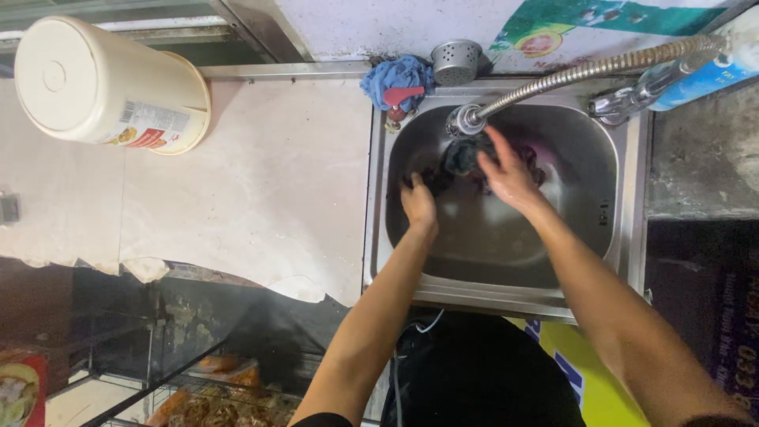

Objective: Washing a cloth in a sink using soap powder.

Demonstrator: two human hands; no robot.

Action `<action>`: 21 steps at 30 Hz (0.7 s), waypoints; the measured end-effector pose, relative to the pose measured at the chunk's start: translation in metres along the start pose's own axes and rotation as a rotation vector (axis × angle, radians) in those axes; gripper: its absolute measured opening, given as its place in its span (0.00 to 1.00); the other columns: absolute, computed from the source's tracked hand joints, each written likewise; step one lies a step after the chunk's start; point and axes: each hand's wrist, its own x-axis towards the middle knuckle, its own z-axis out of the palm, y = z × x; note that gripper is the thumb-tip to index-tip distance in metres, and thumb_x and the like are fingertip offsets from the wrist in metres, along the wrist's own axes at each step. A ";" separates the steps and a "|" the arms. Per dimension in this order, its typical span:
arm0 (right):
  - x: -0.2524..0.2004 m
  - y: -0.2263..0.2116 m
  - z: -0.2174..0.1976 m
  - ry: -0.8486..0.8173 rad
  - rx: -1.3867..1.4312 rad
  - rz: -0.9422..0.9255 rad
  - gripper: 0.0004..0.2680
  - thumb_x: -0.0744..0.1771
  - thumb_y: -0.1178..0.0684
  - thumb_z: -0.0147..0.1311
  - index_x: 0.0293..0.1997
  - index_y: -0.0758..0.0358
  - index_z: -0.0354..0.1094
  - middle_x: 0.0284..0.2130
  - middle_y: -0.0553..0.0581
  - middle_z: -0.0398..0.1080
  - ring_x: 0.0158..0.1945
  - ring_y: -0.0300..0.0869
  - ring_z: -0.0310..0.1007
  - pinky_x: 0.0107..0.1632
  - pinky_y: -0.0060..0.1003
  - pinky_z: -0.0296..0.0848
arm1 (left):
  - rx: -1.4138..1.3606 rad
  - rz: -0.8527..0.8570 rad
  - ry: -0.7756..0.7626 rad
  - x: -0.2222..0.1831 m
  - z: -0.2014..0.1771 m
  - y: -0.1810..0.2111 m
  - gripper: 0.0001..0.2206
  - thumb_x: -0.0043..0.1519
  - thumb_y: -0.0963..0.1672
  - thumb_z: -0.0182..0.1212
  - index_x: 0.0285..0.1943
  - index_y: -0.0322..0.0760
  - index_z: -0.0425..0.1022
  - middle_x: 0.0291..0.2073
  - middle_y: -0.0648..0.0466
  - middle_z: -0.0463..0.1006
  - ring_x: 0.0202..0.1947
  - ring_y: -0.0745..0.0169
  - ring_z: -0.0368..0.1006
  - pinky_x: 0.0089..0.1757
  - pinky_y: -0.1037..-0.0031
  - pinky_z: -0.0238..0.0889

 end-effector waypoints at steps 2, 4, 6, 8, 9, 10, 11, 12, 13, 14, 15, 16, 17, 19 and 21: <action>0.022 0.046 0.018 0.119 -0.844 -0.291 0.22 0.69 0.47 0.57 0.72 0.54 0.58 0.63 0.66 0.62 0.66 0.58 0.59 0.65 0.58 0.63 | 0.388 0.018 0.143 -0.038 0.009 0.035 0.30 0.68 0.49 0.52 0.77 0.31 0.54 0.70 0.38 0.64 0.70 0.42 0.58 0.65 0.63 0.50; 0.013 0.017 0.040 0.004 -0.913 -0.415 0.22 0.67 0.45 0.57 0.71 0.51 0.58 0.65 0.66 0.60 0.69 0.61 0.53 0.65 0.63 0.59 | 0.359 -0.052 0.144 -0.047 0.013 0.045 0.31 0.67 0.49 0.52 0.78 0.32 0.51 0.71 0.39 0.61 0.71 0.44 0.57 0.65 0.64 0.49; 0.002 -0.018 0.060 -0.120 -0.978 -0.536 0.23 0.66 0.42 0.57 0.69 0.48 0.58 0.67 0.65 0.57 0.71 0.63 0.47 0.64 0.68 0.55 | 0.329 -0.127 0.150 -0.058 0.012 0.060 0.33 0.67 0.49 0.53 0.79 0.33 0.47 0.72 0.41 0.59 0.72 0.46 0.55 0.66 0.66 0.48; -0.008 -0.058 0.074 -0.784 -1.476 -0.407 0.35 0.59 0.36 0.62 0.74 0.47 0.48 0.76 0.61 0.39 0.76 0.77 0.28 0.65 0.85 0.45 | 0.055 -0.503 0.100 -0.070 0.009 0.080 0.31 0.67 0.50 0.47 0.80 0.44 0.45 0.74 0.51 0.55 0.72 0.48 0.56 0.61 0.51 0.59; -0.006 -0.027 0.076 -0.784 -1.474 -0.409 0.35 0.59 0.36 0.62 0.74 0.47 0.48 0.76 0.61 0.39 0.76 0.77 0.28 0.65 0.85 0.45 | 0.056 -0.502 0.103 -0.049 -0.002 0.047 0.31 0.67 0.50 0.47 0.80 0.44 0.45 0.74 0.51 0.55 0.72 0.48 0.56 0.61 0.51 0.59; -0.004 0.003 0.077 -0.686 -1.385 -0.491 0.30 0.61 0.38 0.59 0.72 0.45 0.52 0.72 0.60 0.47 0.74 0.70 0.35 0.64 0.77 0.50 | -0.034 -0.389 0.001 -0.029 -0.012 0.013 0.29 0.67 0.51 0.47 0.77 0.38 0.53 0.72 0.49 0.61 0.71 0.49 0.58 0.63 0.57 0.56; -0.003 0.034 0.078 -0.589 -1.292 -0.570 0.25 0.64 0.41 0.56 0.71 0.44 0.56 0.69 0.58 0.55 0.71 0.62 0.43 0.64 0.69 0.55 | -0.124 -0.272 -0.098 -0.009 -0.024 -0.021 0.28 0.67 0.51 0.46 0.74 0.32 0.61 0.69 0.46 0.66 0.70 0.50 0.60 0.64 0.62 0.53; -0.004 0.054 0.081 -0.596 -1.292 -0.570 0.25 0.64 0.41 0.56 0.71 0.44 0.56 0.69 0.58 0.55 0.71 0.62 0.43 0.64 0.69 0.55 | -0.126 -0.275 -0.093 -0.009 -0.027 -0.023 0.28 0.67 0.51 0.46 0.74 0.32 0.61 0.69 0.46 0.66 0.70 0.50 0.60 0.64 0.62 0.53; -0.006 0.074 0.085 -0.531 -1.148 -0.406 0.20 0.68 0.44 0.51 0.69 0.46 0.61 0.68 0.58 0.61 0.69 0.60 0.53 0.66 0.59 0.62 | -0.138 -0.292 -0.124 -0.009 -0.031 -0.024 0.27 0.67 0.51 0.47 0.72 0.31 0.65 0.67 0.44 0.69 0.67 0.48 0.61 0.63 0.61 0.54; -0.006 0.093 0.088 -0.463 -1.004 -0.243 0.15 0.71 0.48 0.47 0.68 0.48 0.66 0.68 0.56 0.67 0.66 0.57 0.63 0.69 0.49 0.67 | -0.149 -0.306 -0.159 -0.008 -0.034 -0.025 0.27 0.68 0.52 0.48 0.69 0.29 0.69 0.64 0.42 0.71 0.65 0.46 0.63 0.63 0.60 0.54; -0.007 0.087 0.086 -0.464 -1.007 -0.244 0.15 0.71 0.48 0.47 0.68 0.48 0.66 0.68 0.56 0.67 0.66 0.57 0.63 0.69 0.49 0.67 | -0.152 -0.307 -0.160 -0.011 -0.032 -0.018 0.27 0.68 0.52 0.48 0.69 0.29 0.69 0.64 0.42 0.71 0.65 0.46 0.63 0.63 0.60 0.54; -0.007 0.082 0.083 -0.453 -0.772 -0.108 0.16 0.70 0.48 0.47 0.66 0.54 0.67 0.60 0.60 0.71 0.60 0.57 0.68 0.62 0.49 0.69 | -0.196 -0.422 -0.138 -0.014 -0.029 -0.013 0.25 0.67 0.52 0.47 0.69 0.33 0.69 0.63 0.45 0.72 0.63 0.47 0.64 0.62 0.58 0.57; -0.008 0.077 0.080 -0.435 -0.537 0.023 0.18 0.68 0.48 0.47 0.64 0.59 0.67 0.51 0.64 0.75 0.54 0.57 0.73 0.55 0.48 0.72 | -0.240 -0.536 -0.115 -0.017 -0.026 -0.007 0.24 0.67 0.52 0.46 0.68 0.37 0.68 0.61 0.47 0.73 0.62 0.49 0.66 0.60 0.56 0.59; -0.010 0.056 0.079 -0.238 -0.064 0.243 0.16 0.69 0.43 0.49 0.60 0.60 0.70 0.51 0.59 0.76 0.53 0.50 0.74 0.55 0.44 0.71 | -0.262 -0.548 -0.122 -0.021 -0.017 -0.004 0.25 0.68 0.53 0.46 0.66 0.33 0.68 0.59 0.45 0.73 0.60 0.47 0.67 0.60 0.53 0.61; -0.009 0.052 0.075 -0.026 0.407 0.445 0.16 0.70 0.39 0.51 0.55 0.61 0.73 0.51 0.53 0.77 0.52 0.43 0.75 0.55 0.40 0.70 | -0.286 -0.561 -0.125 -0.033 -0.003 0.008 0.26 0.70 0.55 0.46 0.63 0.30 0.68 0.56 0.42 0.73 0.58 0.45 0.68 0.60 0.51 0.63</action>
